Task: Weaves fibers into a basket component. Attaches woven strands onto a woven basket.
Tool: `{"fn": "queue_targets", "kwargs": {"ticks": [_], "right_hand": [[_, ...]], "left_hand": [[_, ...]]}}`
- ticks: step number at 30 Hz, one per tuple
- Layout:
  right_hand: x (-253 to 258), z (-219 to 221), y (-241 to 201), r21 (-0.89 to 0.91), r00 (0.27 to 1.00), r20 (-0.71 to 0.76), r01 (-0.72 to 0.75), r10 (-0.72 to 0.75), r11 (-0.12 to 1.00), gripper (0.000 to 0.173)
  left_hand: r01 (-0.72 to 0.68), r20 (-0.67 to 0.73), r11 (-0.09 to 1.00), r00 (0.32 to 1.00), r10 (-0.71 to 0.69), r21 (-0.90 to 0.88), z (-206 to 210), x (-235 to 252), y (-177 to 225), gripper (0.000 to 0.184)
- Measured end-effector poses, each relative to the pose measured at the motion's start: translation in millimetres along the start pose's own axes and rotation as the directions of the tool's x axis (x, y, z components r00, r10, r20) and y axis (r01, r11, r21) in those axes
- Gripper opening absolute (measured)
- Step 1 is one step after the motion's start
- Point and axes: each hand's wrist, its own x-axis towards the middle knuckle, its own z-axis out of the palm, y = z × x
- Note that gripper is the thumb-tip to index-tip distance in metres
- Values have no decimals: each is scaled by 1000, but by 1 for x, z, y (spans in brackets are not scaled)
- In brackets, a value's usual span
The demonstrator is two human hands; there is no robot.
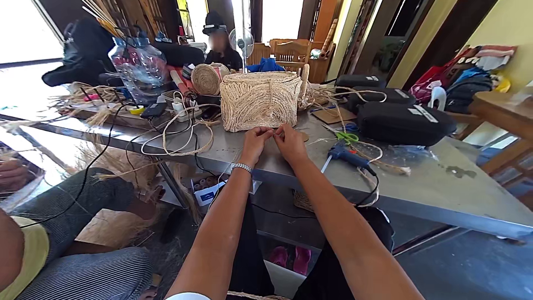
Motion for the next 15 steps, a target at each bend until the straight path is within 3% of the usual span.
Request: {"fn": "queue_targets", "kwargs": {"ticks": [7, 12, 15], "right_hand": [[3, 1, 4, 3, 997, -7, -71, 71, 997, 25], [3, 1, 3, 60, 998, 20, -56, 55, 997, 27], [3, 2, 4, 65, 999, 21, -49, 48, 997, 27]], "left_hand": [[6, 26, 998, 1000, -4, -62, 1, 1, -1, 13], [-33, -6, 999, 999, 33, 27, -2, 2, -2, 13], [-24, -11, 999, 1000, 23, -49, -2, 2, -3, 12]]}}
